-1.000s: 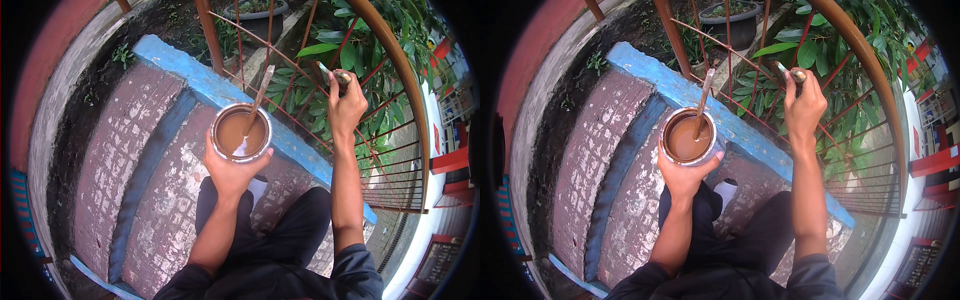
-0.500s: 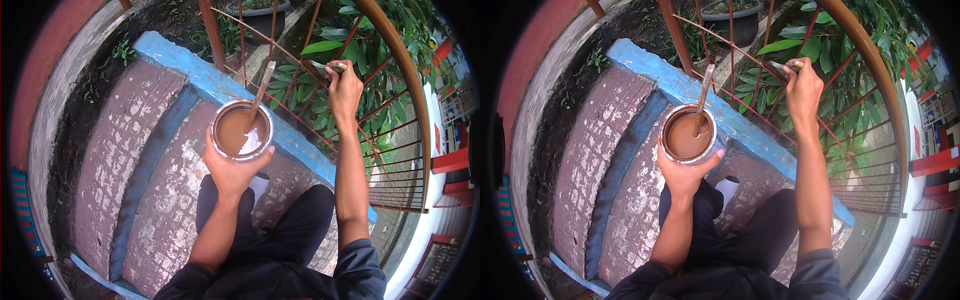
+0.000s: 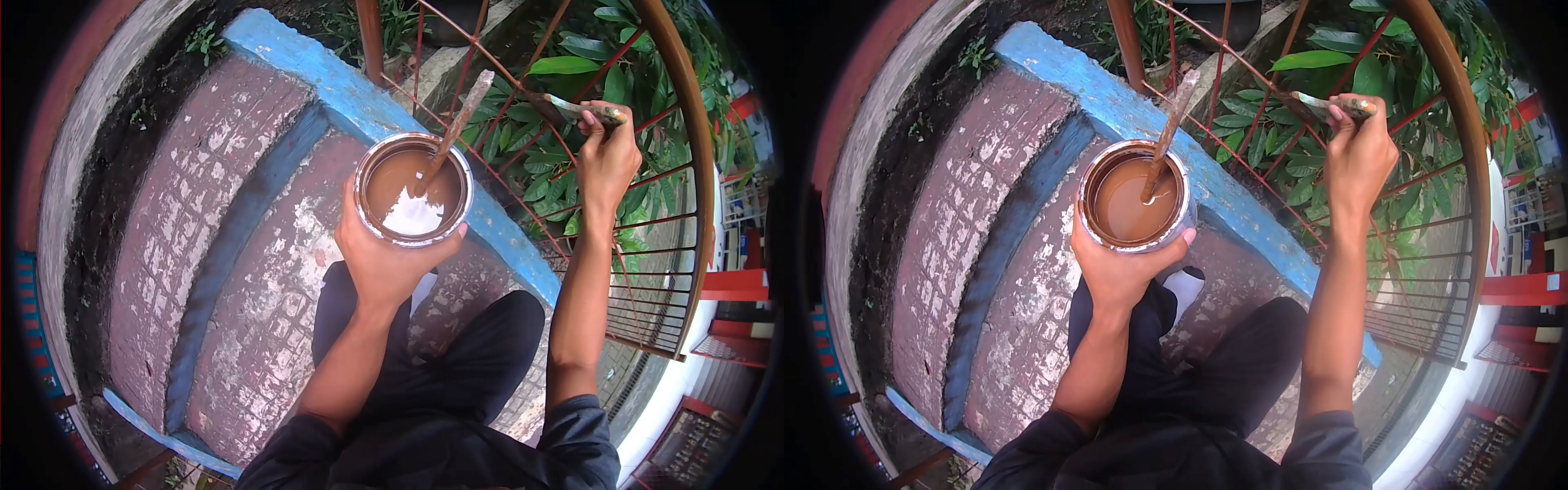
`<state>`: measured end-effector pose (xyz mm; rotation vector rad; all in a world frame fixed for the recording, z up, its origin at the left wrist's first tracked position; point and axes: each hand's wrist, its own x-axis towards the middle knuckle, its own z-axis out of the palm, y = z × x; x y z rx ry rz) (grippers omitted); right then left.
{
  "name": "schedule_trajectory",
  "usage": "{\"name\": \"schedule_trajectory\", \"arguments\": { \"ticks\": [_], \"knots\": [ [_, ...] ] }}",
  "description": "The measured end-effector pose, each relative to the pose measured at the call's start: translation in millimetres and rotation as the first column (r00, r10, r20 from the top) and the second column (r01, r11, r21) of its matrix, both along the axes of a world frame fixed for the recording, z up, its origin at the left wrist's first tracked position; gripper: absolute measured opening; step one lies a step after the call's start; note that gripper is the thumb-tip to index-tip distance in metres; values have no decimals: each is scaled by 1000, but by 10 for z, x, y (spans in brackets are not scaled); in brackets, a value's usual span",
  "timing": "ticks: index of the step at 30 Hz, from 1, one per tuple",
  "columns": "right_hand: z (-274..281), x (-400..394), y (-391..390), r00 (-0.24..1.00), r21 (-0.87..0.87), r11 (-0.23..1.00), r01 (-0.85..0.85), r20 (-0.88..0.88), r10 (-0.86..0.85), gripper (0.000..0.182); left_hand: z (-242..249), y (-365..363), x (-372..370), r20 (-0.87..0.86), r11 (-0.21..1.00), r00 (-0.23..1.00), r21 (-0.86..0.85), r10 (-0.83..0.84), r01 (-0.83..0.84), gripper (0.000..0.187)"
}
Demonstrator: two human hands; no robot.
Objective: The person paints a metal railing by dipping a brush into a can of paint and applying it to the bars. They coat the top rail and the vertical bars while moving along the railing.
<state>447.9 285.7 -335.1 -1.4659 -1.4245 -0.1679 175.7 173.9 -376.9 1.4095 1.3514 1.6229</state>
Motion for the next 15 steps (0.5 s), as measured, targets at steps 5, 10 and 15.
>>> {"name": "schedule_trajectory", "arguments": {
  "ticks": [5,10,15],
  "knots": [
    [-284,-231,-368,990,20,997,-74,-121,76,13,-101,67,34,41,992,995,90,87,-90,91],
    [-537,-209,-209,985,122,989,-83,162,62,16,-99,62,50,43,994,997,83,66,-69,91],
    [-378,-139,-109,990,191,977,-97,124,73,15,-95,52,34,20,994,998,95,56,-58,91]
  ]
}}
